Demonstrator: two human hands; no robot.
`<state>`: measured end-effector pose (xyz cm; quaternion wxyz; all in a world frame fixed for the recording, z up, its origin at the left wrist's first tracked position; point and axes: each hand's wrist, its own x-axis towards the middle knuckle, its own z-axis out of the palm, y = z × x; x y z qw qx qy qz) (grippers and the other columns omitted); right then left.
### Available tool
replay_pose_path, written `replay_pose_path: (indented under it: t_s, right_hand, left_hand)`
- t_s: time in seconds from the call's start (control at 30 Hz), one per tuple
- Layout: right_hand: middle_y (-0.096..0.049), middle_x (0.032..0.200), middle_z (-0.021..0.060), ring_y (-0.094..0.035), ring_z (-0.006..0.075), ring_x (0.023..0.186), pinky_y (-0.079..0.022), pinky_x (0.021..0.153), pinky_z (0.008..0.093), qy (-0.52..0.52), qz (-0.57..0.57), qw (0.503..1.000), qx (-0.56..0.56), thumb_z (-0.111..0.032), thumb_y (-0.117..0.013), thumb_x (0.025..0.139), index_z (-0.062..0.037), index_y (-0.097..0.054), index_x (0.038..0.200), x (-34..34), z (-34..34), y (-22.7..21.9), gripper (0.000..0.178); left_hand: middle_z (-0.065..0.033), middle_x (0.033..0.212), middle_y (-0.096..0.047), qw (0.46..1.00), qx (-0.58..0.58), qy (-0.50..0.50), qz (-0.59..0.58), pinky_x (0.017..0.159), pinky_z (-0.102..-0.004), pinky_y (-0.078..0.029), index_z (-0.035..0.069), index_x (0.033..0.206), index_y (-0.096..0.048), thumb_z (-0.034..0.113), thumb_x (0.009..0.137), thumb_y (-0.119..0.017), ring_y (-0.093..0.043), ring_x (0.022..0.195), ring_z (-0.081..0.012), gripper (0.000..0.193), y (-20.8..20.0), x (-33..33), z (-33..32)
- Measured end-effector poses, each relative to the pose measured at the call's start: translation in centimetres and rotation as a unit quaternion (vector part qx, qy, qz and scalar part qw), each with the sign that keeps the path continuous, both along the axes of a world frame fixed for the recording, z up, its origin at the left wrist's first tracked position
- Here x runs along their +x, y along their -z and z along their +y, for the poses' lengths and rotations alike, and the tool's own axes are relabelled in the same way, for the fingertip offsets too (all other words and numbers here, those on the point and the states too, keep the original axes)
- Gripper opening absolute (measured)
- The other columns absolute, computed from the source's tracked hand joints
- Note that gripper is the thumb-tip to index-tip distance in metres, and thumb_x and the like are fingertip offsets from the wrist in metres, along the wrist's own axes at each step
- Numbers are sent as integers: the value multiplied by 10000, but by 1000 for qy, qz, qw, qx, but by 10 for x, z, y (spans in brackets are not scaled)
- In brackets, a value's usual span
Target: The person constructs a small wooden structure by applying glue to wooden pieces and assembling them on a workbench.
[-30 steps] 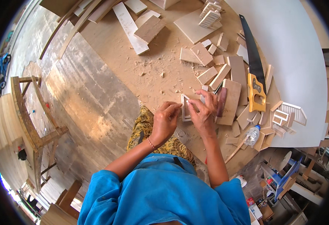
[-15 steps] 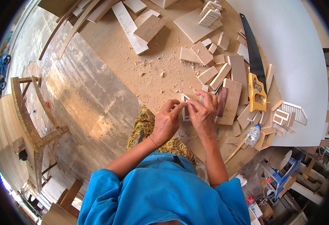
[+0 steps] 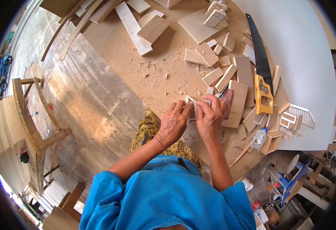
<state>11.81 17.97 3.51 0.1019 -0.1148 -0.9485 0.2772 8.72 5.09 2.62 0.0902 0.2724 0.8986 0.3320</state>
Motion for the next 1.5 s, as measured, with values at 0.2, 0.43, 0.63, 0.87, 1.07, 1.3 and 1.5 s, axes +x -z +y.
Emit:
replay_pose_path:
  t_s: [0.2, 0.43, 0.63, 0.87, 1.07, 1.3, 1.5]
  right_hand:
    - [-508, 1070, 52, -458, 275, 1002, -380, 853, 398, -24, -22, 999, 36, -12, -623, 694, -94, -670, 897, 10, -7, -4, 223]
    - [-515, 1082, 57, -454, 287, 1007, -359, 858, 399, -17, 0, 999, 34, -45, -612, 692, -118, -684, 948, 14, -5, 5, 276]
    - [-525, 1083, 57, -461, 279, 993, -362, 829, 401, -21, 6, 997, 71, -51, -601, 693, -121, -685, 961, 17, -6, 11, 289]
    - [-522, 1087, 54, -466, 271, 981, -365, 810, 416, -26, -3, 990, 138, -1, -567, 731, -152, -664, 1010, 23, -10, 13, 332]
    - [-519, 1097, 52, -464, 266, 987, -360, 813, 420, -53, -20, 983, 177, 8, -561, 736, -176, -653, 1039, 21, -9, 7, 366]
    - [-522, 1091, 43, -452, 253, 992, -337, 812, 411, -53, 1, 980, 193, -52, -594, 734, -156, -666, 1001, 18, -9, 6, 295]
    - [-530, 1096, 22, -446, 234, 983, -314, 811, 412, -54, 35, 979, 193, -126, -660, 691, -148, -684, 943, 13, -6, 11, 253]
  left_hand:
    - [-115, 944, -580, 1000, 18, -7, -5, 680, -367, -492, 35, 1022, -610, -53, 672, -507, -568, 859, -286, 376, 6, 2, 0]
    - [-115, 938, -554, 999, 38, 9, 19, 667, -365, -495, 7, 1013, -591, -23, 693, -517, -547, 861, -286, 330, 9, 3, 0]
    - [-156, 1012, -563, 997, 78, -18, 2, 724, -378, -492, -2, 1113, -527, -57, 711, -497, -561, 885, -316, 406, 14, 4, -4]
    - [-184, 1082, -567, 978, 161, -75, -107, 781, -384, -480, 0, 1211, -456, -47, 799, -480, -582, 917, -330, 416, 17, -8, -2]
    - [-165, 1030, -601, 968, 196, -84, -132, 787, -377, -480, 3, 1226, -449, -23, 817, -493, -591, 902, -307, 413, 27, -9, 0]
    - [-144, 1007, -615, 962, 205, -104, -149, 738, -357, -499, 1, 1199, -478, -39, 769, -571, -610, 851, -278, 442, 25, -10, 3]
    - [-133, 986, -625, 959, 208, -117, -153, 713, -348, -507, 1, 1177, -495, -35, 752, -605, -618, 822, -266, 440, 24, -11, 5]
